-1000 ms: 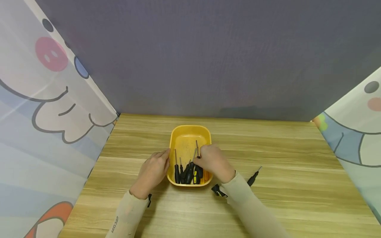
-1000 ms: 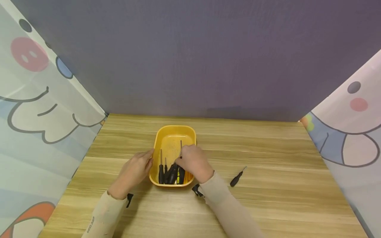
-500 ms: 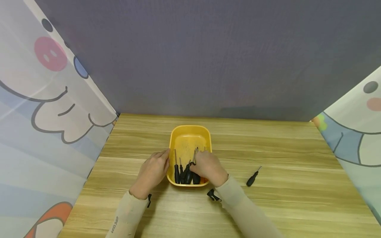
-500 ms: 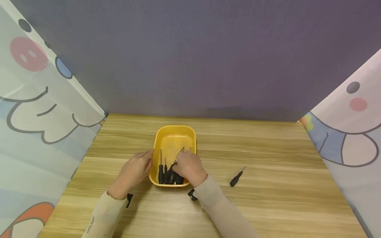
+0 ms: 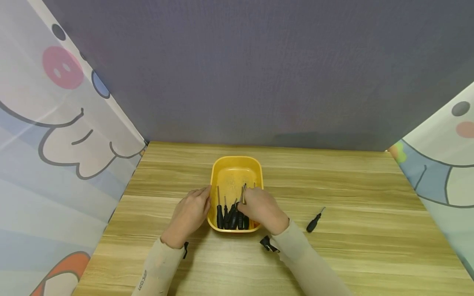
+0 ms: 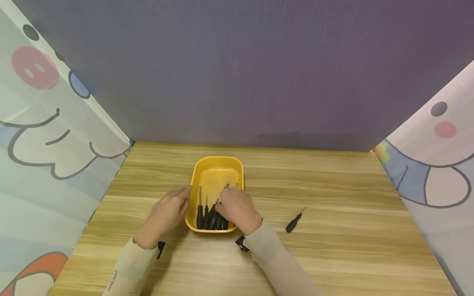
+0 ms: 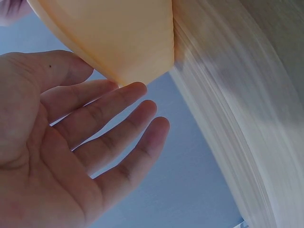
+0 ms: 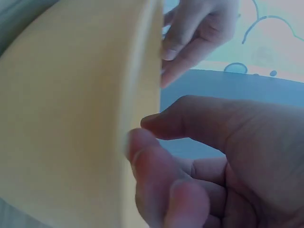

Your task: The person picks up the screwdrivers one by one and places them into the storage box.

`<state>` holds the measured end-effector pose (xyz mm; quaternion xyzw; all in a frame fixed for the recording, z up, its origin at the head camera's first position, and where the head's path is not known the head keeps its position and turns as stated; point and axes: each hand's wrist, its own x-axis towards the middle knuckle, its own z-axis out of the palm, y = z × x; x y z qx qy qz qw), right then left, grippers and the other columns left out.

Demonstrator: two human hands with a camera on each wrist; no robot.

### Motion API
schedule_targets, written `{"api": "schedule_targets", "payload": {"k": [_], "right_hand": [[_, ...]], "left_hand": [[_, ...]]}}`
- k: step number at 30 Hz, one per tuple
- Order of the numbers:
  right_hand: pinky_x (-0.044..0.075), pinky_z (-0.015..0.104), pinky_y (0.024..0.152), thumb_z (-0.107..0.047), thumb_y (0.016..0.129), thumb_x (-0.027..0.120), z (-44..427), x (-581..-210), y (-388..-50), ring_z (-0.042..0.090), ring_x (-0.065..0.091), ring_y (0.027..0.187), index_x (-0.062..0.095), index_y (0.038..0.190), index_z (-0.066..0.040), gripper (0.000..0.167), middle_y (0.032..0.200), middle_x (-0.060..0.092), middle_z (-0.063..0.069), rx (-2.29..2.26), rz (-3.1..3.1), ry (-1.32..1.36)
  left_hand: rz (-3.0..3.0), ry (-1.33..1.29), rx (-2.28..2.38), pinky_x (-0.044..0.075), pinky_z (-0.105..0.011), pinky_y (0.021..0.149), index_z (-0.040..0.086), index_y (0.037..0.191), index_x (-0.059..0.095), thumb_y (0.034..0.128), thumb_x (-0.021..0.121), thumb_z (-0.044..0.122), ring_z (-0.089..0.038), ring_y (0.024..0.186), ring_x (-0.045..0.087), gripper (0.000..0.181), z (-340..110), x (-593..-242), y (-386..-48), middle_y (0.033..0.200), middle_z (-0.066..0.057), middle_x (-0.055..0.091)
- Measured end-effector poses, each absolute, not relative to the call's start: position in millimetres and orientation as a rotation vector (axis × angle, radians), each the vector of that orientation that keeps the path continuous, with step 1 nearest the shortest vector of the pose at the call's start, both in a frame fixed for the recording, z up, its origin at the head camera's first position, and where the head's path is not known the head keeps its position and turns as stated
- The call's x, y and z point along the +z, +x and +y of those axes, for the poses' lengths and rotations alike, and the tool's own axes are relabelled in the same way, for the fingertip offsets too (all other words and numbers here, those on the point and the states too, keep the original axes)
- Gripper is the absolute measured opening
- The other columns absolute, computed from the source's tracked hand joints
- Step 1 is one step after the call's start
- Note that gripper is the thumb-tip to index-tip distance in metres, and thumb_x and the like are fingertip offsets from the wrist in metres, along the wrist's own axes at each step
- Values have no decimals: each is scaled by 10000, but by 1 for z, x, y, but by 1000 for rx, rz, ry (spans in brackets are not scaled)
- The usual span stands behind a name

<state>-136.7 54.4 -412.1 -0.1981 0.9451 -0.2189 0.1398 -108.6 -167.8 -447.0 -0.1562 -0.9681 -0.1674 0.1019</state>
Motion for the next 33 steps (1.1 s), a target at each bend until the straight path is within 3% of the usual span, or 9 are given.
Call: {"api": "schedule_targets", "payload": {"k": [12, 27, 33], "right_hand": [[266, 196, 368, -182, 947, 659, 81, -391, -128, 67, 325, 386, 444, 563, -140, 442, 472, 334, -61, -601, 2828, -503], [336, 274, 437, -198, 922, 640, 124, -392, -123, 151, 408, 489, 514, 627, -126, 329, 548, 453, 2, -456, 2907, -410], [327, 264, 436, -193, 934, 644, 151, -397, -122, 127, 385, 478, 507, 630, -124, 341, 545, 430, -6, -459, 2911, -348]], "left_hand": [[-2863, -465, -482, 549, -503, 915, -58, 1342, 596, 977, 625, 109, -383, 1115, 632, 402, -169, -446, -107, 1263, -203, 651], [-2876, -455, -477, 558, -499, 895, -42, 1349, 599, 983, 614, 117, -374, 1110, 636, 400, -168, -445, -107, 1253, -180, 662], [-2867, -457, -479, 554, -498, 904, -47, 1343, 601, 972, 635, 106, -376, 1111, 635, 403, -167, -444, -107, 1254, -185, 660]]}}
